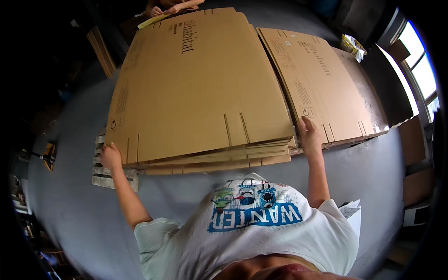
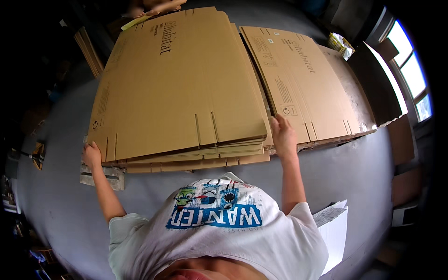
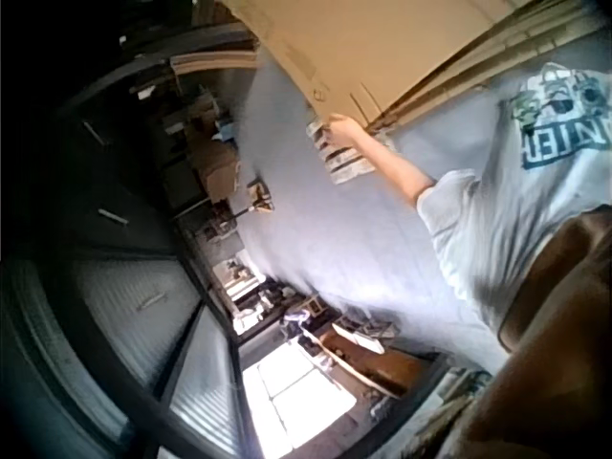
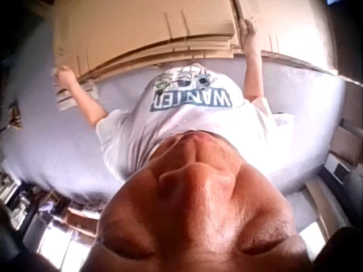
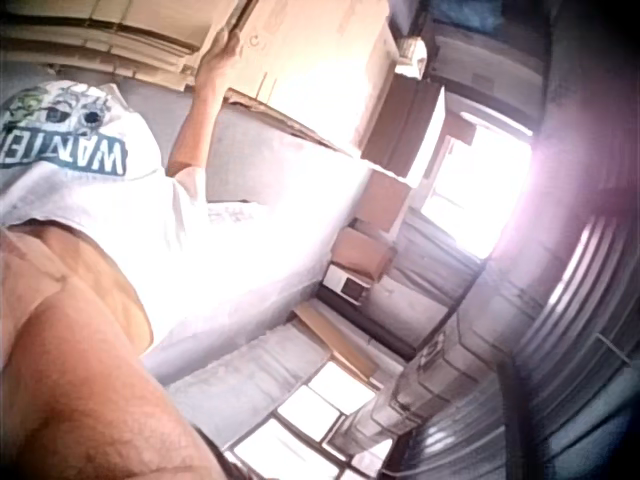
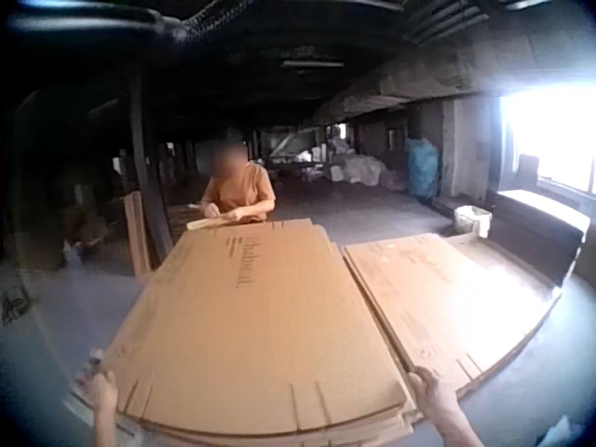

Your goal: The person repeatedly picks up flat cardboard sheets from a stack on a wooden pallet and places them onto a growing pile. The person handles the sheets one by one, aligning them as they stack.

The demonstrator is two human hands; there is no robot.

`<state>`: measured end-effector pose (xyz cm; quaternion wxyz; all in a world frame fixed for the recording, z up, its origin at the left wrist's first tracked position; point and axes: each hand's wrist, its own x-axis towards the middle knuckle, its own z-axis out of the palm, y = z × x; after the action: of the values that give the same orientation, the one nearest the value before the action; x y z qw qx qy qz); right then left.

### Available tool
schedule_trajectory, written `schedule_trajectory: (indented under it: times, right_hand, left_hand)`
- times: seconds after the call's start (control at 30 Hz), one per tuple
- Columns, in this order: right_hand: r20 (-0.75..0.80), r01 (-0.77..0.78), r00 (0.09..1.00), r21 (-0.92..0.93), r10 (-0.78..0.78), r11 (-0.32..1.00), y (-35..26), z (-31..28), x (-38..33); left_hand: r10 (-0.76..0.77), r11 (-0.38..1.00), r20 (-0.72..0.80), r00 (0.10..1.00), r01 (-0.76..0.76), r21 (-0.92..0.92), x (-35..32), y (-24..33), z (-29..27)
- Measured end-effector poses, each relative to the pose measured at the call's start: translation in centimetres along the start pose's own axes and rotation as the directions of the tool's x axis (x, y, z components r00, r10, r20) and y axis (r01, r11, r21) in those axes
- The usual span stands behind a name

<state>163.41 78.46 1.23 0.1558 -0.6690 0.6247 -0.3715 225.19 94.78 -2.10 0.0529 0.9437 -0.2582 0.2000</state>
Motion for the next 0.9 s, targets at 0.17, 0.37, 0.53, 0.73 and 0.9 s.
schedule_trajectory:
  times: [0.17,0.37,0.53,0.73,0.9]
  right_hand:
    - [0.087,-0.006,0.996,-0.184,0.022,0.983,-3.6,3.1,-1.1]
    - [0.072,-0.04,0.996,-0.151,0.052,0.988,-5.6,1.6,0.7]
    - [0.12,-0.241,0.97,0.335,0.212,0.911,-4.0,1.8,3.1]
    - [0.108,-0.079,0.992,0.204,0.057,0.976,-0.3,6.0,3.9]
    - [-0.012,-0.051,0.999,0.048,0.051,0.998,0.5,6.6,3.1]
  left_hand:
    - [-0.046,0.998,0.02,0.999,0.047,-0.042,0.9,0.6,-1.0]
    - [-0.122,0.962,0.209,0.97,0.168,-0.217,3.4,0.4,-2.5]
    - [-0.055,0.948,0.273,0.96,0.136,-0.288,8.0,-2.6,-0.5]
    - [-0.027,0.985,0.28,0.96,0.072,-0.154,7.1,-1.7,1.3]
    - [-0.042,0.99,0.187,0.981,0.066,-0.123,5.5,-0.3,1.1]
